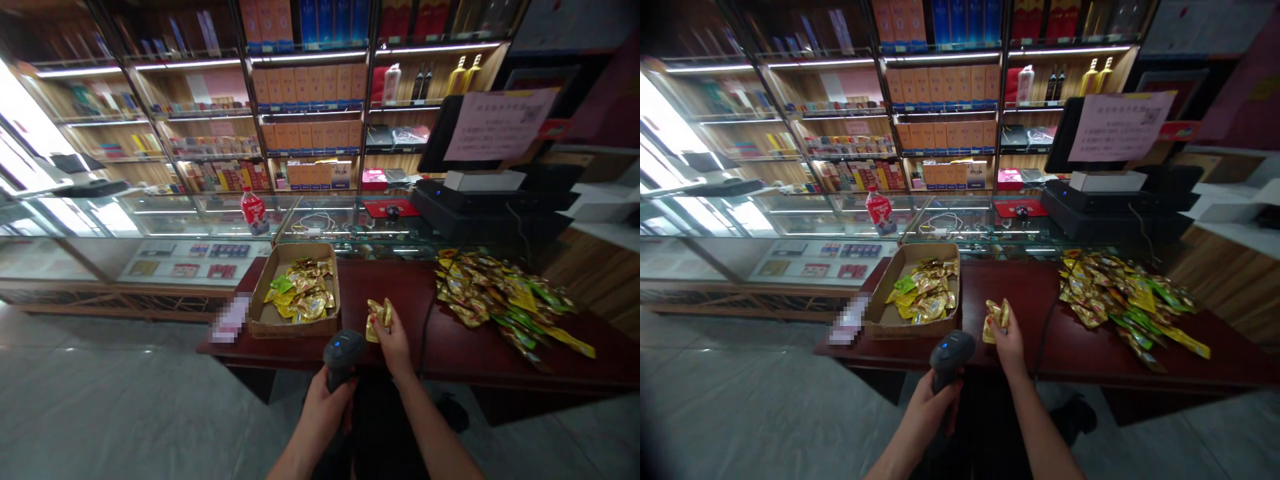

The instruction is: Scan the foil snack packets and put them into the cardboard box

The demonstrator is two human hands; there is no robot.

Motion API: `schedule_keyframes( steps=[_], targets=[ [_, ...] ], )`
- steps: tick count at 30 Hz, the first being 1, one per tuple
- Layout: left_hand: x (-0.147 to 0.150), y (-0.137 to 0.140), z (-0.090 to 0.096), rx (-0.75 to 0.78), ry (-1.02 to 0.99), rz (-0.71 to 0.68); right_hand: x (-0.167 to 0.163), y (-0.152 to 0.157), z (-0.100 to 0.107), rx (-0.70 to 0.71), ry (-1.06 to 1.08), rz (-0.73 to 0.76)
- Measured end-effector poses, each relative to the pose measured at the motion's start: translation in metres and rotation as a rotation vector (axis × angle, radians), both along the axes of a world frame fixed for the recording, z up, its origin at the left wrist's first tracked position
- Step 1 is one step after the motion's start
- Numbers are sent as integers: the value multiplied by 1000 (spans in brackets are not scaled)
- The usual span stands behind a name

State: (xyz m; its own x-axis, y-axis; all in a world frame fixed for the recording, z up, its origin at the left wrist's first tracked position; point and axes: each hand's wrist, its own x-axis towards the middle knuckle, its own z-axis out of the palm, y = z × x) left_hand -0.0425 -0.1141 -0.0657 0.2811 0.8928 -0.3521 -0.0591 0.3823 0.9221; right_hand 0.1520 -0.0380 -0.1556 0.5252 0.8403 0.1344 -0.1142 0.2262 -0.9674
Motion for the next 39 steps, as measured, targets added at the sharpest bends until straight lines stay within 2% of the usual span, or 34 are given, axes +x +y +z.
schedule_keyframes(
  steps=[5, 10, 15, 19, 23, 31, 39],
  targets=[
    [3, 1, 0, -14, 29, -14, 1, 2, -4, 8, -26, -63],
    [3, 1, 2, 13, 57, -40, 2, -5, -2, 15, 4, -19],
    [6, 1, -6, 18, 64, -55, 4, -7, -1, -36, -33, -106],
    [6, 3, -7, 20, 63, -55, 4, -6, 1, 77, -39, -8],
    [4, 3, 1, 20, 77, -53, 2, -4, 3, 43, 37, 51],
    [4, -1, 9, 21, 108, -98, 3, -3, -4, 133, 116, 115],
    [3, -3, 8, 69, 94, -141, 7, 1, -15, 199, 36, 130]
  ],
)
